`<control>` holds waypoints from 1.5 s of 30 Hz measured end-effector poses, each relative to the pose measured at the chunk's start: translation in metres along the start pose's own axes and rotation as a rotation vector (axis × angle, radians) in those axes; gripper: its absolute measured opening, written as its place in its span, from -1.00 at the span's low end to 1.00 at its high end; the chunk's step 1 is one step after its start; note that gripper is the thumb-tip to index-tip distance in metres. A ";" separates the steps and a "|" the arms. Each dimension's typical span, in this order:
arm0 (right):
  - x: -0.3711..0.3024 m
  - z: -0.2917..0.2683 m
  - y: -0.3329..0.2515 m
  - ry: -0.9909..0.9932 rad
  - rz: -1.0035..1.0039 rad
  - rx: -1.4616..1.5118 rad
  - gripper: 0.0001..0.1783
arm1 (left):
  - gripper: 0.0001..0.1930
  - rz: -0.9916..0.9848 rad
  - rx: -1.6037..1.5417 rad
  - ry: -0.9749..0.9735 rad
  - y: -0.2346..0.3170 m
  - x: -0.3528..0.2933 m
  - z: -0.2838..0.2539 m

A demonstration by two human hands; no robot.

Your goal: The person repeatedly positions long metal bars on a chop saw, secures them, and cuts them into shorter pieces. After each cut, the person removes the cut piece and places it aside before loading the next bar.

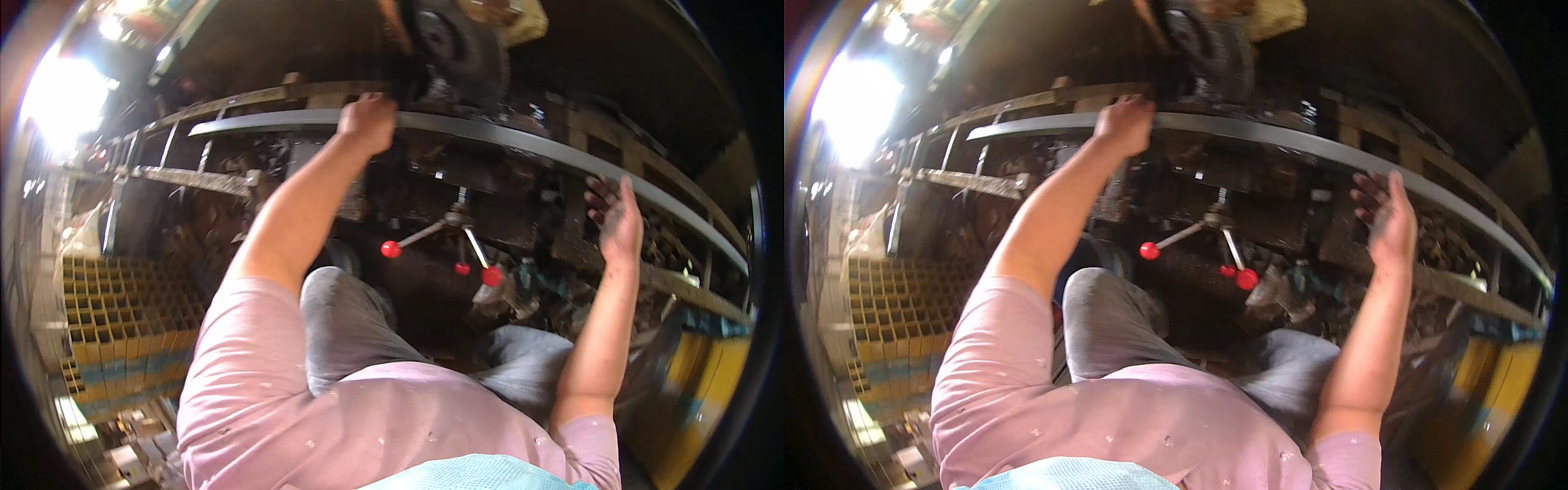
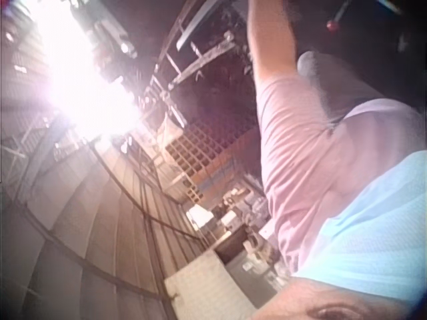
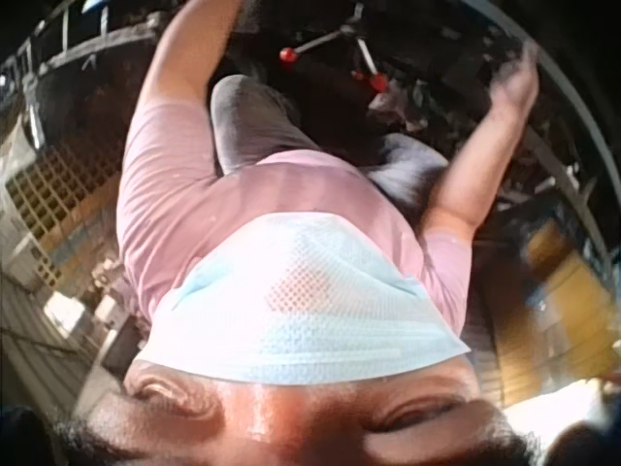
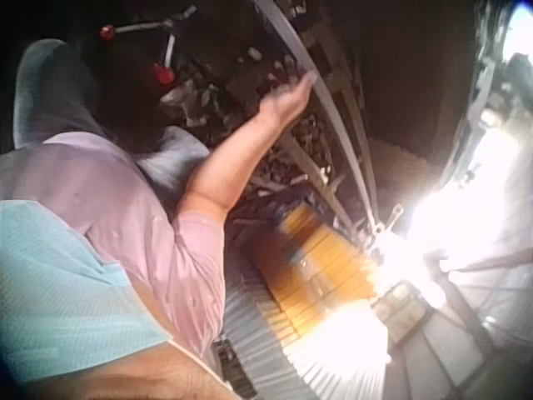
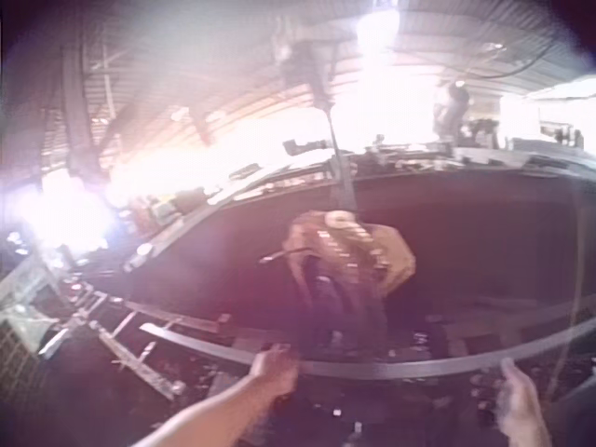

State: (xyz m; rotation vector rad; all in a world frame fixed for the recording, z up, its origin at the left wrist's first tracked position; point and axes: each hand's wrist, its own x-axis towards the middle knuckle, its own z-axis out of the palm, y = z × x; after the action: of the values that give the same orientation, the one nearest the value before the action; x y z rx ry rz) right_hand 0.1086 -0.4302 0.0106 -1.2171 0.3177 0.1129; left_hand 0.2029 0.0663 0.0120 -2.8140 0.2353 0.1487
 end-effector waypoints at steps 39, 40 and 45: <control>-0.019 0.019 0.017 -0.023 -0.042 -0.554 -0.50 | -0.39 -0.275 -0.058 0.001 -0.062 -0.021 0.001; -0.018 0.020 0.017 -0.028 -0.044 -0.565 -0.50 | -0.39 -0.186 -0.068 -0.017 -0.041 -0.022 -0.009; -0.010 0.023 0.024 -0.076 -0.090 -0.632 -0.54 | -0.45 -0.206 -0.184 0.056 -0.051 -0.019 0.002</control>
State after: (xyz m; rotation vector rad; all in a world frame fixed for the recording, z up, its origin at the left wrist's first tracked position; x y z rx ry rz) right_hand 0.0971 -0.3991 -0.0008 -1.8457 0.1605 0.1899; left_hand 0.1931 0.1174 0.0275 -3.0051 -0.0599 0.0459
